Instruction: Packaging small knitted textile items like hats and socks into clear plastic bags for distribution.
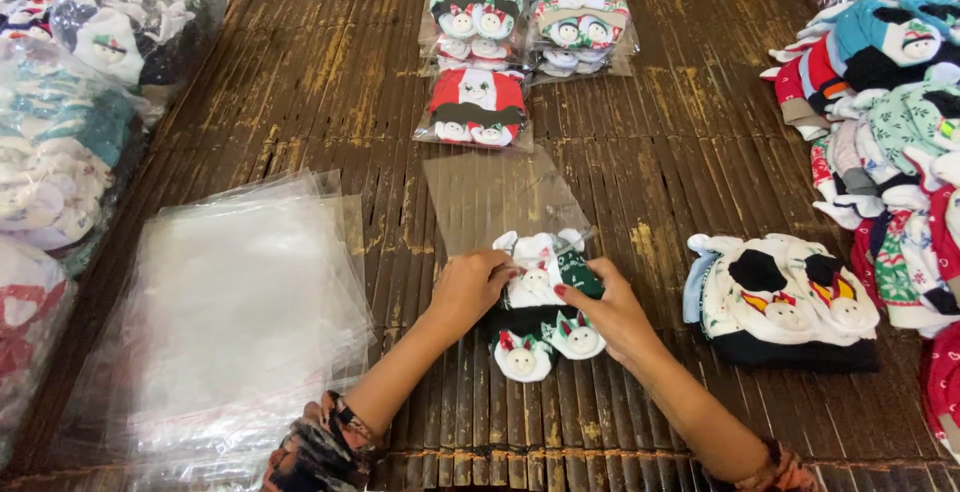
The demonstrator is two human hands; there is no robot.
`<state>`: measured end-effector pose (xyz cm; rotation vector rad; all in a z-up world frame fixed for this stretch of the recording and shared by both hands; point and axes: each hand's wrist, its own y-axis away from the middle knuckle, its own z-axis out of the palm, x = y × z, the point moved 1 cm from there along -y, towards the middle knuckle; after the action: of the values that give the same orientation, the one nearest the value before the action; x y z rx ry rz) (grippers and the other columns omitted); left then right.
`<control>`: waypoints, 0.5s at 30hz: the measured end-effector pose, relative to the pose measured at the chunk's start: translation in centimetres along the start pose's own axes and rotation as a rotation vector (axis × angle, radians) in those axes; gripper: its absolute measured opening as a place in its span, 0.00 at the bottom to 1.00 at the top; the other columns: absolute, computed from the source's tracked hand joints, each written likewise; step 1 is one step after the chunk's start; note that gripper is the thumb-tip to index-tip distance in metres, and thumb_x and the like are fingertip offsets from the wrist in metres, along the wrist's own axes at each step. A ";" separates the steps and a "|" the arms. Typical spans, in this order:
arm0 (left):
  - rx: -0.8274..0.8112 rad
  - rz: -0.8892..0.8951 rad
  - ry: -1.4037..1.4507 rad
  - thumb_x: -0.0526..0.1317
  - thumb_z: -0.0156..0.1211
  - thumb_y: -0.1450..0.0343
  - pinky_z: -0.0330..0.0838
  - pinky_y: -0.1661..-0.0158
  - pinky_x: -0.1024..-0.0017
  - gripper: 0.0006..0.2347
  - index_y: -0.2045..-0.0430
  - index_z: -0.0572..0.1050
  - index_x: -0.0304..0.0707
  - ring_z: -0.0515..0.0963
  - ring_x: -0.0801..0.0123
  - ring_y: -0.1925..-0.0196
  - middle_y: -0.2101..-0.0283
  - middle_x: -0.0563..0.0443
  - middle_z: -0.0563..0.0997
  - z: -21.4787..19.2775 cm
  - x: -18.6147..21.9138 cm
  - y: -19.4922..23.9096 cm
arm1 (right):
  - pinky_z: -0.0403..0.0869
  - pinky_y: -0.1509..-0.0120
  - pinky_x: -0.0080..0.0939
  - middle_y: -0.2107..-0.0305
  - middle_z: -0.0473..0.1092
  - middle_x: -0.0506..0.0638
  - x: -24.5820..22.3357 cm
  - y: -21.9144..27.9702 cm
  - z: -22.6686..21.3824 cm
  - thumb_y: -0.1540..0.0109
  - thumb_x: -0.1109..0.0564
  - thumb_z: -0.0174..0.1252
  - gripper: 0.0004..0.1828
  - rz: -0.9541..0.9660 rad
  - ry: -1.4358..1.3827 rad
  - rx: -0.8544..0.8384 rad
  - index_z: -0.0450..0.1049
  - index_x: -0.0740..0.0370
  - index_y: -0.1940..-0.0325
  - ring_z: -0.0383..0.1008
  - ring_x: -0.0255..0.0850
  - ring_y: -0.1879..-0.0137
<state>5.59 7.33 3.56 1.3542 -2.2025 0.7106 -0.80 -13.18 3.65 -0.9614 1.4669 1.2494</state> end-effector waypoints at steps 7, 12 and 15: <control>0.057 0.134 -0.254 0.30 0.61 0.33 0.79 0.71 0.59 0.05 0.68 0.83 0.36 0.83 0.46 0.70 0.71 0.45 0.79 -2.2 2.5 0.7 | 0.73 0.38 0.62 0.50 0.68 0.65 -2.6 1.5 -6.4 0.46 0.68 0.69 0.31 0.145 0.108 -0.235 0.67 0.72 0.41 0.75 0.55 0.47; -0.174 0.001 -0.025 0.36 0.62 0.33 0.79 0.68 0.62 0.03 0.72 0.81 0.38 0.85 0.47 0.67 0.73 0.43 0.82 -0.3 0.8 -0.8 | 0.67 0.31 0.65 0.43 0.72 0.65 -2.2 1.9 -8.0 0.41 0.63 0.66 0.31 -0.132 0.618 -0.201 0.63 0.56 0.36 0.70 0.60 0.32; -0.257 -0.037 0.072 0.38 0.62 0.32 0.78 0.64 0.51 0.06 0.68 0.81 0.36 0.84 0.36 0.62 0.69 0.35 0.84 1.4 0.4 -0.9 | 0.72 0.38 0.72 0.44 0.70 0.69 -4.4 4.2 -6.5 0.38 0.61 0.61 0.30 -0.219 0.794 -0.194 0.59 0.53 0.33 0.73 0.69 0.39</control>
<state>6.13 5.84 2.91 1.2172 -2.1219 0.4374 -4.79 -18.91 9.14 -1.8364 1.7705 0.8861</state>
